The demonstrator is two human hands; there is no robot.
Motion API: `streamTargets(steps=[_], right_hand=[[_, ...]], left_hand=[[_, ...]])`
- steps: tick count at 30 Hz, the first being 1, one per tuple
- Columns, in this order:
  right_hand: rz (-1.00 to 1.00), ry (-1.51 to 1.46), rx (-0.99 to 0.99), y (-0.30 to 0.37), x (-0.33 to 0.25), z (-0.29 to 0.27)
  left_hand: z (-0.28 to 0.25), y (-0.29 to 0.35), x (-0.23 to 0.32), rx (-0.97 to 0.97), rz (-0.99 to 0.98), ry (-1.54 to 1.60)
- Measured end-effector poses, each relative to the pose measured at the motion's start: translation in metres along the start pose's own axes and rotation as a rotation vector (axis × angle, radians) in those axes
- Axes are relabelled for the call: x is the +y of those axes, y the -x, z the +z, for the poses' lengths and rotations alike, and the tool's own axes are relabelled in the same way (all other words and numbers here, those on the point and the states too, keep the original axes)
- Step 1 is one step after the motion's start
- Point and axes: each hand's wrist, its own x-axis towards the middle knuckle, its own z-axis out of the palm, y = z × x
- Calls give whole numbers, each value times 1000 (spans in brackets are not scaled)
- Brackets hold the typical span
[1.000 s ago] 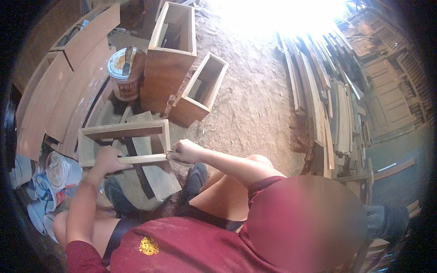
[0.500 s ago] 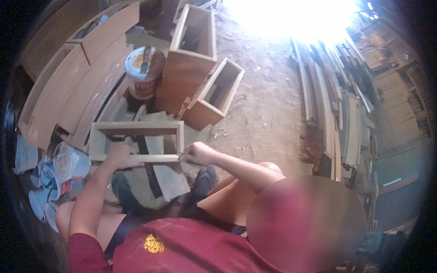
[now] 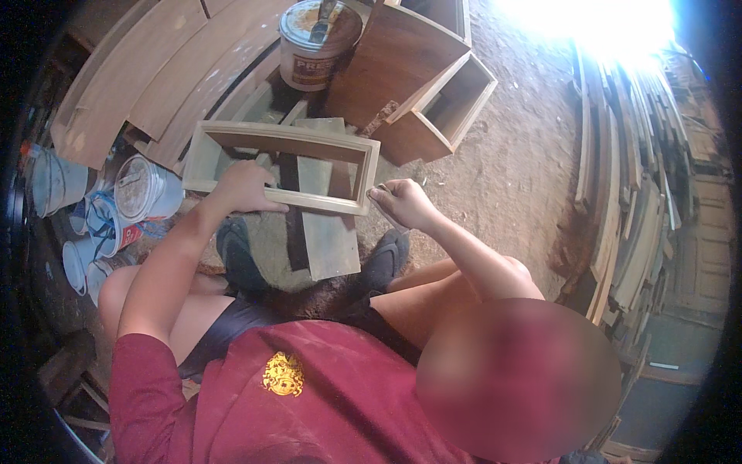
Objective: The person assembles a small wooden box by hand, fitting together pre-cut wooden slats to form a rectangular frame. They repeatedly adjust and align the pieces to ensure a snug fit.
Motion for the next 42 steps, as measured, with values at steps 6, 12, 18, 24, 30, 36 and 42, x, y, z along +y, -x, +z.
streamTargets(steps=[6, 12, 18, 24, 30, 36, 42], right_hand=[[-164, 107, -54, 3, -9, 3], [-146, 113, -92, 8, -13, 4], [-156, 147, -111, 6, -2, 8], [-137, 96, -92, 6, -8, 7], [-90, 77, 21, 2, -2, 6], [-73, 51, 72, 1, -4, 6], [-146, 117, -18, 2, 0, 5]], left_hand=[[8, -1, -5, 101, 52, 27], [4, -1, -3, 79, 35, 15], [-5, 0, 4, -3, 15, 5], [7, 0, -3, 114, 48, 64], [-6, 0, 4, 12, 25, 20], [-6, 0, 3, -3, 21, 28], [-6, -1, 4, -32, -13, 23]])
